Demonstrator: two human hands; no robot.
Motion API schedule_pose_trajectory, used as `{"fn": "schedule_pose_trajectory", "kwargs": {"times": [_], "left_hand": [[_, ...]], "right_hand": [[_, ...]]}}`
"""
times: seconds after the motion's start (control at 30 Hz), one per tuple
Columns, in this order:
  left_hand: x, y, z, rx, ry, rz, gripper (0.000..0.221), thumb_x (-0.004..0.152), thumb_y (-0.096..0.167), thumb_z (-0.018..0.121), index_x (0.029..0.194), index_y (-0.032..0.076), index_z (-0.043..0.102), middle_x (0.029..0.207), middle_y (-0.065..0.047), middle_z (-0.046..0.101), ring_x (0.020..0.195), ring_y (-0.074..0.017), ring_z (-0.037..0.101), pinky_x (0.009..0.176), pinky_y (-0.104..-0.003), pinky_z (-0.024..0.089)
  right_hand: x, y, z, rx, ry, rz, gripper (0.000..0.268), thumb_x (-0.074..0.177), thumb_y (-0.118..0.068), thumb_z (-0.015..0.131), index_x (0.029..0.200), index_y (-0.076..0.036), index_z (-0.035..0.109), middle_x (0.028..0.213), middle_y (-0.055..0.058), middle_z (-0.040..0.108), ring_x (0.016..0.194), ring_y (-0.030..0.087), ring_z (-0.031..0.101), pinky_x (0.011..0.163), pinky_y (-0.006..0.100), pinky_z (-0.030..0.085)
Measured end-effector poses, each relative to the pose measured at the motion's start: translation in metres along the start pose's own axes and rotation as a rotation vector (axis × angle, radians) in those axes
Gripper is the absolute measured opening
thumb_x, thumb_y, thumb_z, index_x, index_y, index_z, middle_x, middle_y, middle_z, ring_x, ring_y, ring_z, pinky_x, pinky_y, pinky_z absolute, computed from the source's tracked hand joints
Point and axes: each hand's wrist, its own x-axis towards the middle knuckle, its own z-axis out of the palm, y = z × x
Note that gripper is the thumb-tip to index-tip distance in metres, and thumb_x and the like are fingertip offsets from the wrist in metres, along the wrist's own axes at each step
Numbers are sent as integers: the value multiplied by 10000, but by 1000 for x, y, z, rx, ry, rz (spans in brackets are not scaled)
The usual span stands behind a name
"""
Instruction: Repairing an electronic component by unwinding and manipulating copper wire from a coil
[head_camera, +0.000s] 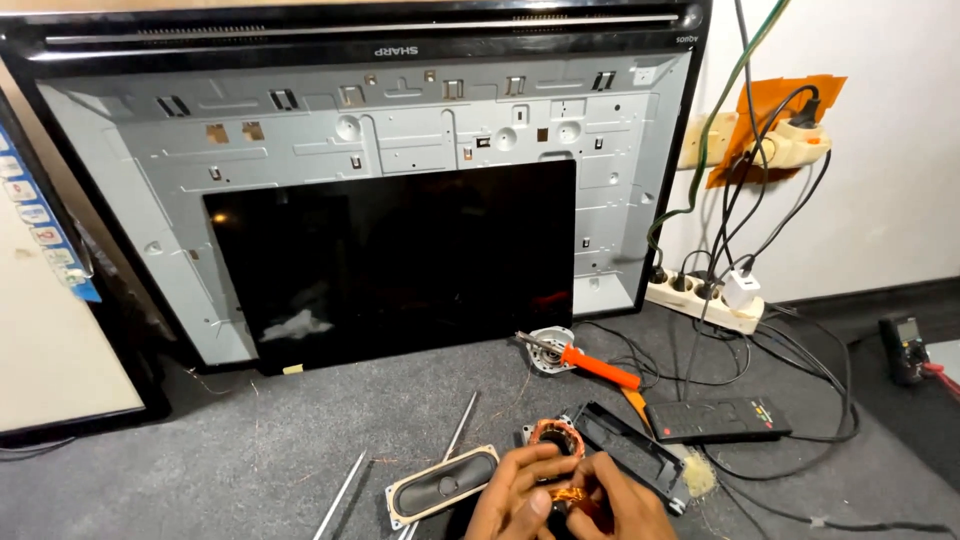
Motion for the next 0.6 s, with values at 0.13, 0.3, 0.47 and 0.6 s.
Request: {"fn": "schedule_pose_trajectory", "kwargs": {"times": [0.13,0.3,0.47,0.6], "left_hand": [[-3,-8,-4,-41,49,-150,677,912,423,634,1445,48,451,1434,-179,661,878,-105,726,533,-155,564],[-2,10,12,-49,202,-281,626,822,406,674,1371,116,589,1382,-109,770,708,-40,694,538,-153,443],[-2,10,11,-153,309,-305,577,799,328,699,1306,59,643,1294,-167,825,1103,-253,823,939,-317,615],[-2,17,9,-74,317,-394,520,842,361,666,1298,111,666,1342,-123,796,1187,-251,805,1017,-354,599]], "right_hand": [[3,14,5,-18,-29,-81,236,711,-265,682,934,-310,619,754,-78,684,657,106,593,655,232,526],[-1,12,12,-3,121,-145,212,642,-262,659,841,-334,634,691,-80,673,597,115,591,607,246,504],[-17,-27,9,126,376,-308,161,766,-363,575,667,-264,656,494,-92,598,428,70,458,449,222,373],[-14,-20,10,100,393,-235,235,614,-161,626,738,-318,748,659,-130,736,487,63,628,506,187,504]]}}
